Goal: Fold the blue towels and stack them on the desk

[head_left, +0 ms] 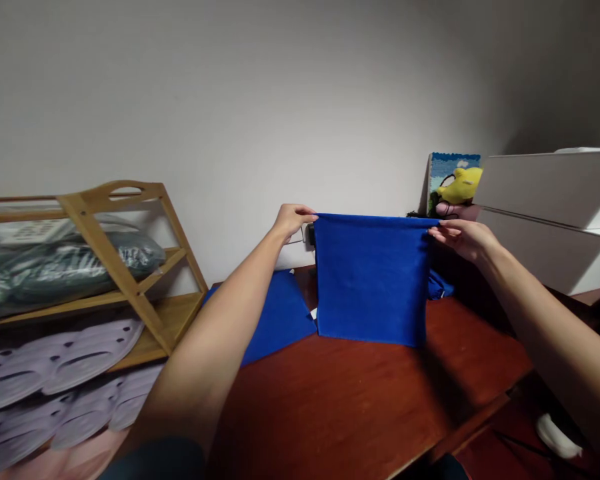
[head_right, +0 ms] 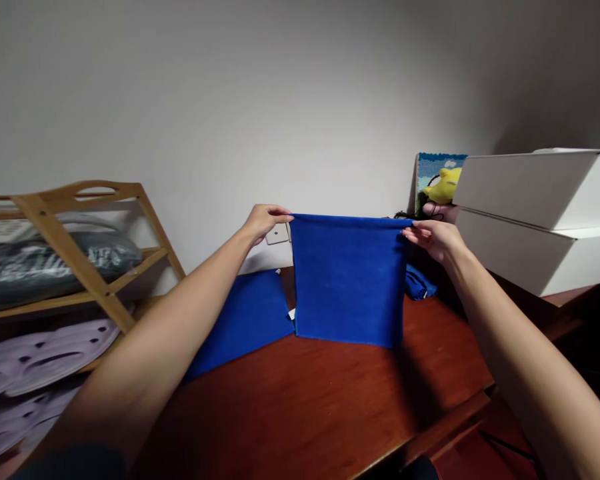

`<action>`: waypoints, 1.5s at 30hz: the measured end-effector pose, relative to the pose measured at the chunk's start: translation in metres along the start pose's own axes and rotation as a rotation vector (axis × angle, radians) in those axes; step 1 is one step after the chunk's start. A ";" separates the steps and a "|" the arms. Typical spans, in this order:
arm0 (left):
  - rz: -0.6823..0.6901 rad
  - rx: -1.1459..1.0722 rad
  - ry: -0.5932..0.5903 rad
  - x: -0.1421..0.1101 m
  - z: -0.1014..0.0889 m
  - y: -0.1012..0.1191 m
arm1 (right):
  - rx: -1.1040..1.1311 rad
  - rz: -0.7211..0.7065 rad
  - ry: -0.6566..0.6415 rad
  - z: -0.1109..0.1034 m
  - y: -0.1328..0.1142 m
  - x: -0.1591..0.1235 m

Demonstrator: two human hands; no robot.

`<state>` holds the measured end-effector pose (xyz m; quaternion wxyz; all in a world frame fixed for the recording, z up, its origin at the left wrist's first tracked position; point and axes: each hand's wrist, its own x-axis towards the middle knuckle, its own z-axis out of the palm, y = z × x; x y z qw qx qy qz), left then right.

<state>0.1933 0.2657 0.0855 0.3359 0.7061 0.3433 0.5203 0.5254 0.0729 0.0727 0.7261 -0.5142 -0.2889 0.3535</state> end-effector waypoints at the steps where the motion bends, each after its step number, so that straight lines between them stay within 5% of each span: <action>1: -0.005 -0.002 0.029 0.007 0.000 -0.001 | 0.006 0.000 -0.004 0.006 0.000 0.010; 7: 0.009 -0.004 0.191 0.039 0.005 0.005 | 0.041 -0.147 -0.017 0.031 -0.007 0.050; 10: 0.074 -0.033 0.175 0.039 0.005 0.011 | 0.065 -0.286 -0.026 0.032 -0.017 0.050; 13: 0.123 -0.055 0.122 0.024 0.004 0.004 | 0.056 -0.261 -0.050 0.019 -0.016 0.036; 21: 0.001 0.088 -0.278 -0.101 -0.007 -0.056 | -0.002 -0.110 -0.092 -0.064 0.072 -0.054; 27: -0.076 0.203 -0.518 -0.190 -0.019 -0.068 | -0.093 0.143 -0.027 -0.107 0.125 -0.144; 32: -0.150 0.212 -0.716 -0.246 -0.032 -0.061 | -0.235 0.304 0.001 -0.127 0.143 -0.208; 37: -0.151 0.384 -0.838 -0.296 -0.047 -0.060 | -0.452 0.312 -0.107 -0.137 0.163 -0.259; 45: -0.063 0.522 -0.872 -0.328 -0.061 -0.064 | -0.698 0.254 -0.384 -0.145 0.200 -0.294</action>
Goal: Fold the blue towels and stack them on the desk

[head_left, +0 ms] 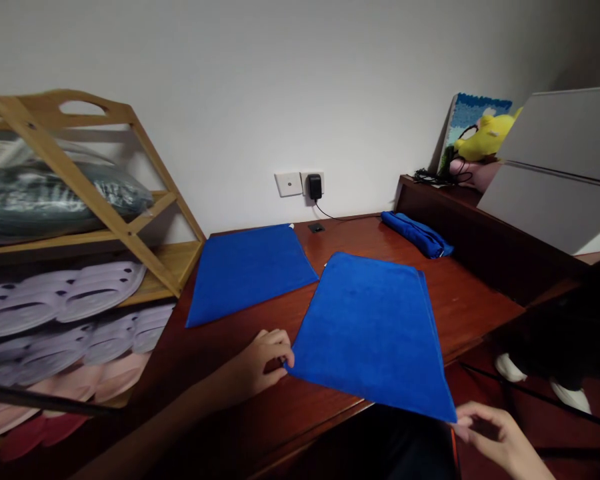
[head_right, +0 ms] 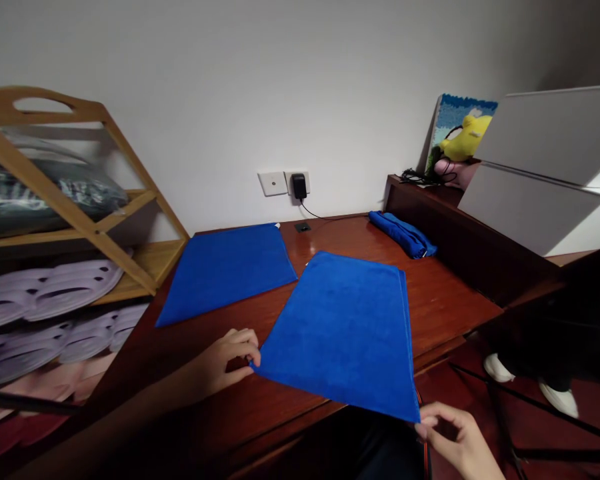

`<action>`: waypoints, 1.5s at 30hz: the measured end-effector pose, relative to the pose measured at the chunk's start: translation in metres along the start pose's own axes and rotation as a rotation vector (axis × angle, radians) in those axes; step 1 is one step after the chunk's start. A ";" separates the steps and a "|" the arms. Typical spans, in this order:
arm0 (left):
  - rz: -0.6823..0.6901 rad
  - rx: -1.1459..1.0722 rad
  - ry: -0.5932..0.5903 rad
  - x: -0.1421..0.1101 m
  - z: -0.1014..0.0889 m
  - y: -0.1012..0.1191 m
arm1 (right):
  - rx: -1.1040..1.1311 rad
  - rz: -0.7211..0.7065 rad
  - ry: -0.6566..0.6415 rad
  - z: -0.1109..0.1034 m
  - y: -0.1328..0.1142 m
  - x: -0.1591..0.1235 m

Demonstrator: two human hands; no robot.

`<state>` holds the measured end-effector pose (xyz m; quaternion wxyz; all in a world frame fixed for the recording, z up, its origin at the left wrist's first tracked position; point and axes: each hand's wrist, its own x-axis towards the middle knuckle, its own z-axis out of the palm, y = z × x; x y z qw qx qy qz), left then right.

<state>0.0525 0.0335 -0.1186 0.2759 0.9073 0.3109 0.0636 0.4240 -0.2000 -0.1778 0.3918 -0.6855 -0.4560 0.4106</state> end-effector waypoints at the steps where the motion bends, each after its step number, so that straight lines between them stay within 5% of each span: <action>1: 0.008 0.018 -0.021 -0.004 -0.003 0.002 | -0.026 0.000 -0.054 -0.001 0.005 -0.003; 6: 0.041 0.018 -0.238 -0.011 -0.038 0.016 | -0.107 0.074 -0.268 -0.035 0.016 -0.015; 9: 0.067 -0.051 -0.264 0.015 -0.066 0.018 | -0.149 0.081 -0.354 -0.070 -0.007 0.005; 12: 0.083 -0.078 -0.115 0.073 -0.085 0.008 | -0.099 -0.068 -0.262 -0.091 -0.045 0.063; 15: -0.044 -0.012 0.087 0.145 -0.084 -0.012 | -0.167 -0.215 0.029 -0.090 -0.070 0.144; 17: -0.215 0.046 0.259 0.188 -0.074 -0.025 | -0.381 -0.183 0.279 -0.082 -0.072 0.196; 20: -0.301 0.086 0.356 0.234 -0.055 -0.040 | -0.504 -0.177 0.374 -0.070 -0.065 0.254; 23: -0.322 0.087 0.379 0.257 -0.039 -0.051 | -0.565 -0.208 0.357 -0.063 -0.055 0.283; 34: -0.354 -0.103 0.359 0.280 -0.026 -0.073 | -0.637 -0.162 0.349 -0.068 -0.048 0.293; 45: -0.285 -0.230 0.148 0.291 -0.028 -0.053 | -0.758 0.005 0.343 -0.079 -0.037 0.284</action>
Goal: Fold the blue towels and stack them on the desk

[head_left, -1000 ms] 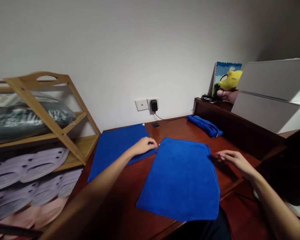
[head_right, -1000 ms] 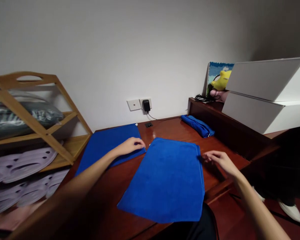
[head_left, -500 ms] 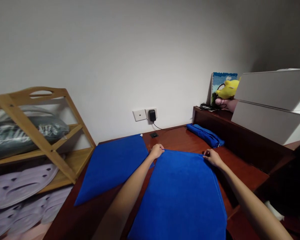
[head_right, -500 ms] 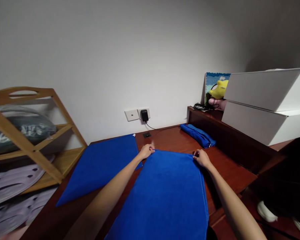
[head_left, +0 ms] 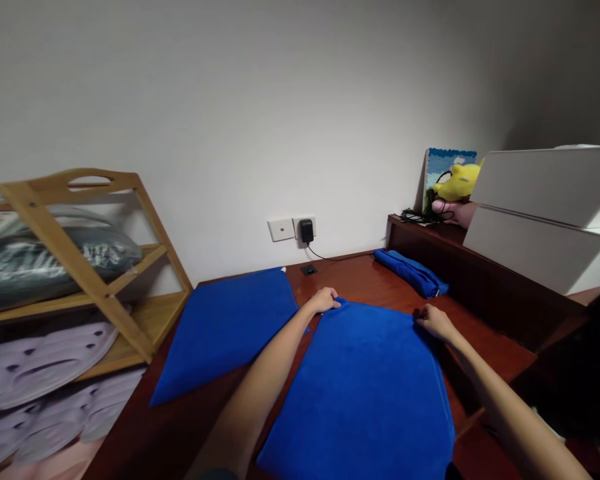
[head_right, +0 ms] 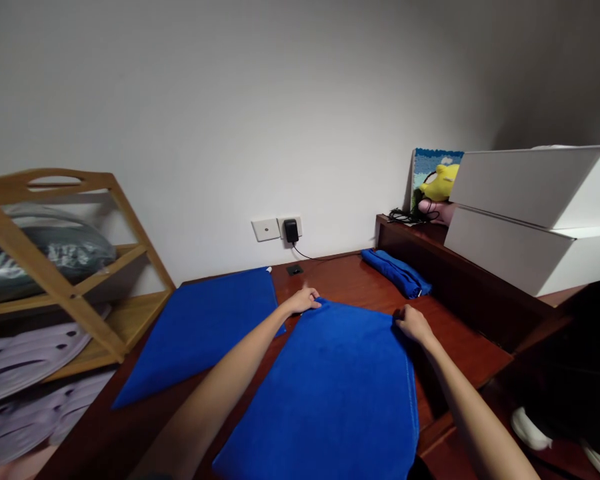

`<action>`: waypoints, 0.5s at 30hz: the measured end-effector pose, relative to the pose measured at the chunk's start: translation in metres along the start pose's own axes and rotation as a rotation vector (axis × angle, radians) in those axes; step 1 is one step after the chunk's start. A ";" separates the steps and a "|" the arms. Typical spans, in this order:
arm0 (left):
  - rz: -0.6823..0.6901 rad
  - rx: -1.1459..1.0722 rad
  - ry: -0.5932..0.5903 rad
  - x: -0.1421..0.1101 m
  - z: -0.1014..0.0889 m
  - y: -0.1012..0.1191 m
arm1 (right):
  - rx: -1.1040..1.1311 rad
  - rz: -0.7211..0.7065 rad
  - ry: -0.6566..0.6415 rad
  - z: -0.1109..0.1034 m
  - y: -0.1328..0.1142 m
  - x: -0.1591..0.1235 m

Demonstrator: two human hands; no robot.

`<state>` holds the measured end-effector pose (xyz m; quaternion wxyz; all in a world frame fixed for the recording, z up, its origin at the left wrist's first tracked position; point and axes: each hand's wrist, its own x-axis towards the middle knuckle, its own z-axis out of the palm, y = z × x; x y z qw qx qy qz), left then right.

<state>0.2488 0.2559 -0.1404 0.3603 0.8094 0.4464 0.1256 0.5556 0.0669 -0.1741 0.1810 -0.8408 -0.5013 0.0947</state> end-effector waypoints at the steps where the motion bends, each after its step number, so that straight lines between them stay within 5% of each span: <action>1: 0.000 -0.007 -0.041 0.000 -0.001 0.003 | -0.004 0.004 -0.011 0.000 0.000 0.001; 7: 0.004 -0.079 -0.174 -0.007 -0.011 0.007 | 0.027 -0.060 -0.034 -0.002 -0.007 0.012; 15: -0.090 0.098 0.092 -0.011 -0.038 -0.005 | 0.035 -0.235 0.052 0.005 -0.049 0.042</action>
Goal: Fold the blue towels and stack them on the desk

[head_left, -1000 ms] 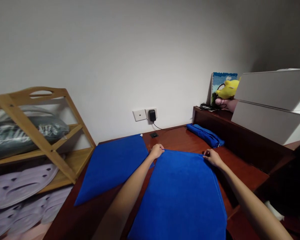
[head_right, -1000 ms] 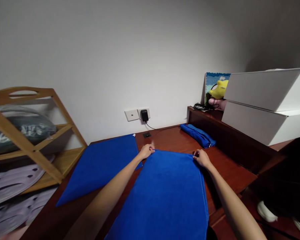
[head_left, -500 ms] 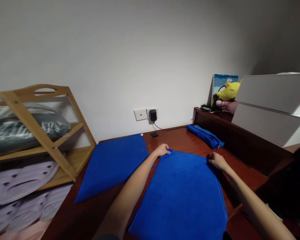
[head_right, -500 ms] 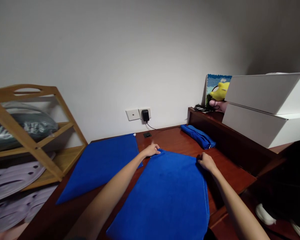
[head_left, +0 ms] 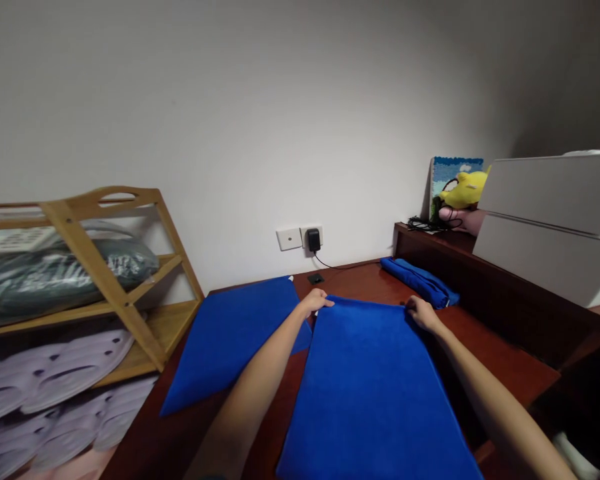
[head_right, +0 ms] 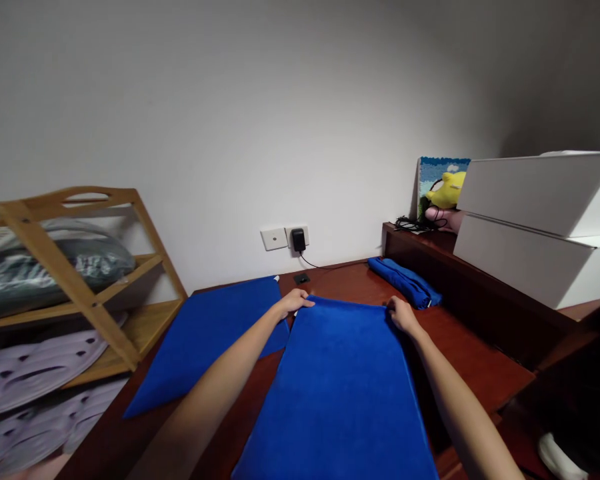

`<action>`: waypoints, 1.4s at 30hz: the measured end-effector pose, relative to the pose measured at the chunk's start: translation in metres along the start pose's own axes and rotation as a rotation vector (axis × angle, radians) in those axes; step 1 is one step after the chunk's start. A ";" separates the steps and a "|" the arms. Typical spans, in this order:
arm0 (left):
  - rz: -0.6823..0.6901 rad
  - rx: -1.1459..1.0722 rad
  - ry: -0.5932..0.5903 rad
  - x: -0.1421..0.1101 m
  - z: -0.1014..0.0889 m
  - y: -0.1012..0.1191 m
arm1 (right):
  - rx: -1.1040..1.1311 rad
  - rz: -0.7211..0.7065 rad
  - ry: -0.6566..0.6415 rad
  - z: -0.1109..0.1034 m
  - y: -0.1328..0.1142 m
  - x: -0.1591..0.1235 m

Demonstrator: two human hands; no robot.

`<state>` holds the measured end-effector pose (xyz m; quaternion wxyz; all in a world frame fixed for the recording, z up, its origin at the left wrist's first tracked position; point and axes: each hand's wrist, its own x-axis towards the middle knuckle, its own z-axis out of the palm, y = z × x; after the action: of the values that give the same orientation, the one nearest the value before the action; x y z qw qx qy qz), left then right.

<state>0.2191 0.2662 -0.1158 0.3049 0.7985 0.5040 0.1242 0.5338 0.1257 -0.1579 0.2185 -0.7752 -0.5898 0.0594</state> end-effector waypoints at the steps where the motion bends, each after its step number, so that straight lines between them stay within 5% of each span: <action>1: -0.002 0.042 0.061 -0.003 0.002 0.001 | -0.018 -0.008 0.023 0.003 -0.008 0.003; 5: 0.148 0.190 0.229 -0.025 0.026 0.005 | -0.062 -0.083 0.076 0.024 -0.041 -0.001; 8: 0.345 0.341 0.143 -0.037 0.050 0.001 | -0.073 -0.161 0.001 0.041 -0.051 -0.013; 12: 0.287 0.432 0.004 -0.036 0.060 -0.001 | -0.146 -0.137 -0.150 0.041 -0.045 -0.019; 15: 0.325 0.473 0.048 -0.050 0.052 0.012 | -0.164 -0.134 -0.147 0.024 -0.047 -0.029; 18: 0.490 0.459 0.125 -0.101 0.047 0.025 | -0.127 -0.204 -0.110 0.005 -0.062 -0.074; 23: 0.700 0.377 -0.127 -0.217 0.051 0.014 | 0.005 -0.575 -0.247 -0.015 -0.084 -0.202; 27: 0.671 0.378 -0.210 -0.250 0.055 0.001 | -0.008 -0.689 -0.312 -0.020 -0.077 -0.250; 33: 0.641 0.363 -0.241 -0.253 0.051 0.002 | -0.032 -0.654 -0.244 -0.010 -0.047 -0.264; 37: 0.649 0.284 -0.342 -0.275 0.039 0.000 | 0.084 -0.584 -0.298 -0.027 -0.025 -0.278; 39: 0.646 0.243 -0.360 -0.271 0.028 0.000 | 0.240 -0.512 -0.292 -0.042 -0.019 -0.261; 42: 0.549 0.242 -0.144 -0.226 0.009 0.004 | 0.378 -0.302 -0.233 -0.055 -0.021 -0.193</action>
<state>0.1222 0.0632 -0.0960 0.1976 0.9421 0.2577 0.0841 0.4768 -0.0663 -0.1321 0.2964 -0.6119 -0.6982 0.2240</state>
